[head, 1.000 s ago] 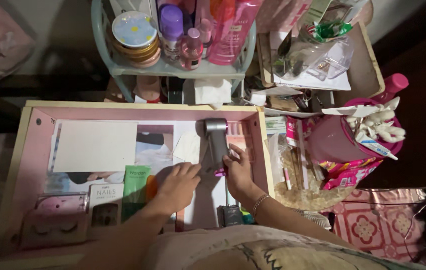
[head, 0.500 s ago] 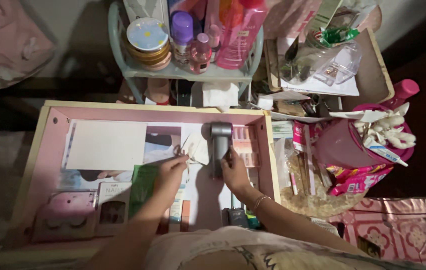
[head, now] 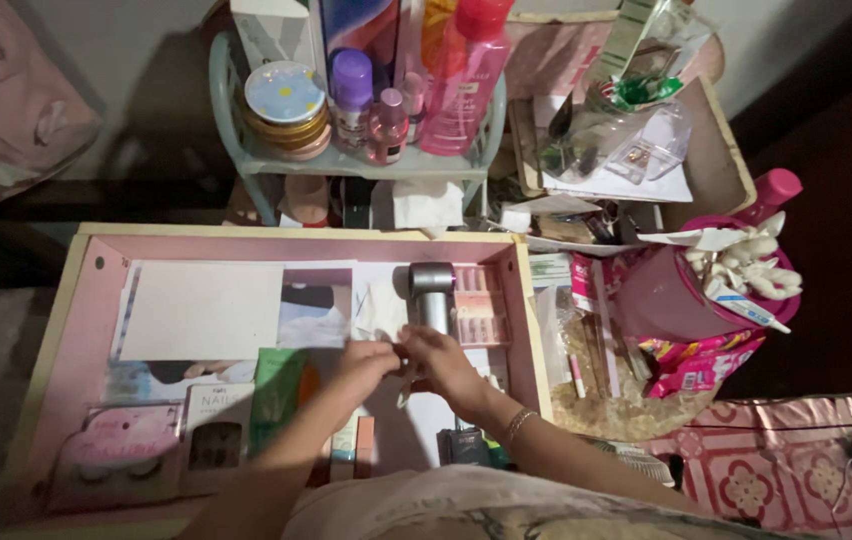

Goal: The person removes cosmetic bottles, tubes, and small packages from a pink tray drawer one at a time and rearranges them neatly inside the tray, placing a hair dryer and other items and folding a paper packet at the end.

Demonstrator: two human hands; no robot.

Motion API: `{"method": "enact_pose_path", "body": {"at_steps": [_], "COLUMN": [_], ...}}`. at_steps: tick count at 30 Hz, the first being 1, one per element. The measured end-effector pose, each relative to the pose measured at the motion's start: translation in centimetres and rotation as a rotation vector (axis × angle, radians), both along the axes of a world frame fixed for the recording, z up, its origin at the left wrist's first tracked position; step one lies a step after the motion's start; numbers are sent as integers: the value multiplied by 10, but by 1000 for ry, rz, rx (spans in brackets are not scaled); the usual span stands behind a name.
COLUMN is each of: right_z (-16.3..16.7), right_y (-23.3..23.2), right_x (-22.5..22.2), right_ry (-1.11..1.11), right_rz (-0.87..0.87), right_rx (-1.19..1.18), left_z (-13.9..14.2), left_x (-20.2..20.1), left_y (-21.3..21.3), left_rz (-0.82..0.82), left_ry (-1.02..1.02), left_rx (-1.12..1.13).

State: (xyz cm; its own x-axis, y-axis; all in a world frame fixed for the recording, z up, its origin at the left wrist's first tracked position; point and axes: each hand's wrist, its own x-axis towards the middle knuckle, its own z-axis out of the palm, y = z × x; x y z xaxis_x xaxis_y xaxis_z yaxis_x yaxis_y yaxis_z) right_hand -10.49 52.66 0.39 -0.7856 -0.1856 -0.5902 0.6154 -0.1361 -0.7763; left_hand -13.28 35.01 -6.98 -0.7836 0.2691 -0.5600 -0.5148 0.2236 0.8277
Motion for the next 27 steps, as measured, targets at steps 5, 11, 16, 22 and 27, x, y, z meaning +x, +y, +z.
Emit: {"method": "enact_pose_path", "body": {"at_steps": [5,11,16,22,27], "right_z": [12,3,-1,-11,-9], "right_y": [16,45,61,79,88], "right_x": [9,14,24,35,46], "right_ry": [-53,-91,-88,-130,-188], "right_rz": [-45,-216,-220,-323,-344], "right_rx": [4,56,160,150,144], "left_z": [-23,-7,16,28,29], "left_x": [-16,-50,-71,-59,-53], "left_y": [13,12,23,43,48], "left_rz": [-249,-319,-559,-649,-732], "left_ry": [231,370,703,777,839], "left_rx": [-81,-378,-761,-968,-1004]}}
